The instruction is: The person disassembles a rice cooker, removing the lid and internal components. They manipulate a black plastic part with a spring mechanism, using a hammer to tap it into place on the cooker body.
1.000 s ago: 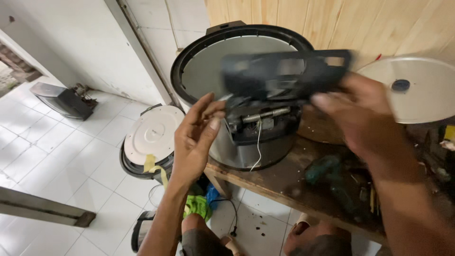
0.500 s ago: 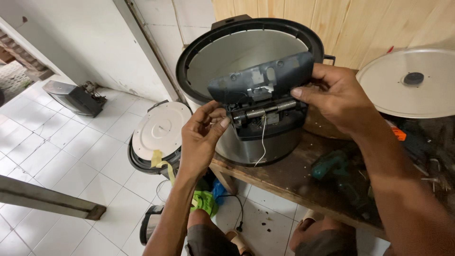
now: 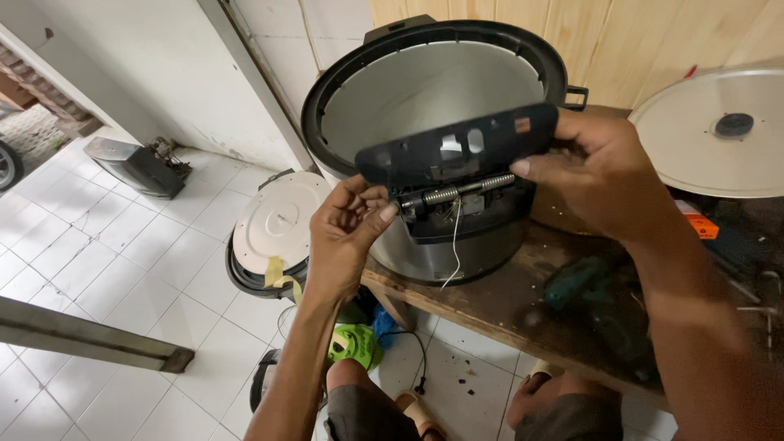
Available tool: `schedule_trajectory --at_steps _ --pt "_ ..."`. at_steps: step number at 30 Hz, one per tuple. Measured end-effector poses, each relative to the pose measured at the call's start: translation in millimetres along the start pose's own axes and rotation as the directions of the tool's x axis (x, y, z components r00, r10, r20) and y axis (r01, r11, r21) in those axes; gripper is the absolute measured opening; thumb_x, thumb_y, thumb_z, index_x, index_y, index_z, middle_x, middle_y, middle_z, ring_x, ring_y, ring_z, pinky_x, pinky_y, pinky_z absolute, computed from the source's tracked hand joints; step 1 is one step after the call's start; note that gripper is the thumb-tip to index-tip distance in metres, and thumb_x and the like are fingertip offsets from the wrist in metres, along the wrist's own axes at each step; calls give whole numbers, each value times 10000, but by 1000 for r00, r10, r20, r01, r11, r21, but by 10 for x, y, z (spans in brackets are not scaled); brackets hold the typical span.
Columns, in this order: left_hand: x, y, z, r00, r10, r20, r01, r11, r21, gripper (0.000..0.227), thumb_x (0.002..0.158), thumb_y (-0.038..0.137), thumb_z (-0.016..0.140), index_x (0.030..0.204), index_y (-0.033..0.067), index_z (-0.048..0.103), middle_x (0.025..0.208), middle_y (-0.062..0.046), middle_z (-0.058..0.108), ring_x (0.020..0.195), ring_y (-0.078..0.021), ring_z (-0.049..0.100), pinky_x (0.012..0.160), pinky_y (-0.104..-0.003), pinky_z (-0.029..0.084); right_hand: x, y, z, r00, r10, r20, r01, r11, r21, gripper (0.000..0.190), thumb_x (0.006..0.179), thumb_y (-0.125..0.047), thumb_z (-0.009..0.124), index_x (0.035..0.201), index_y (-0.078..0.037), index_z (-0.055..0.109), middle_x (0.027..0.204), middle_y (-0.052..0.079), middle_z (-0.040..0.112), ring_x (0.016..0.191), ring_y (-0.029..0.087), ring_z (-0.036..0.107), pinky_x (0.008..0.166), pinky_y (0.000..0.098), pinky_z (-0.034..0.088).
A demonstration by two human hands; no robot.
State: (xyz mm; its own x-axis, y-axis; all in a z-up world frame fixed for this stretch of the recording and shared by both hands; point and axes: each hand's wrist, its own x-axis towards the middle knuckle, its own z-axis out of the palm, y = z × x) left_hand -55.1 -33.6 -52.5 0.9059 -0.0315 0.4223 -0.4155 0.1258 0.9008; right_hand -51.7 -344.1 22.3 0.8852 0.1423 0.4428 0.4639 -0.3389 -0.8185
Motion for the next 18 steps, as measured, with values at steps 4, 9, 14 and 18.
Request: schedule_trajectory --at_steps 4,9,14,18 --pt "-36 38 16 999 -45 -2 45 999 -12 333 948 -9 850 1248 63 723 1100 -63 791 1041 -173 755 979 -318 664 -110 -23 -6 956 -293 22 293 955 -36 301 978 72 751 1275 109 730 1288 214 758 1183 284 744 1070 369 627" --pt "-46 47 4 994 104 24 -104 994 29 410 897 -174 814 1257 6 733 1177 -83 784 1130 -209 766 1062 -333 677 -240 -47 -4 871 -488 54 485 839 -245 398 828 283 586 1133 95 760 1319 343 740 1232 445 744 1046 493 650" --pt "-137 93 34 963 261 65 -266 960 84 242 1017 -81 759 1241 8 746 1241 -132 775 1186 -247 749 1094 -359 654 -508 127 76 858 -511 -46 476 827 -299 418 888 96 612 1295 21 668 1394 298 725 1338 452 727 1182 543 588" --pt "-105 89 32 955 283 89 -292 950 114 227 1062 -39 736 1282 16 730 1267 -122 772 1205 -236 754 1105 -359 667 -436 120 99 827 -553 -102 501 807 -313 324 972 128 634 1288 62 660 1318 339 764 1293 488 766 1199 593 624"
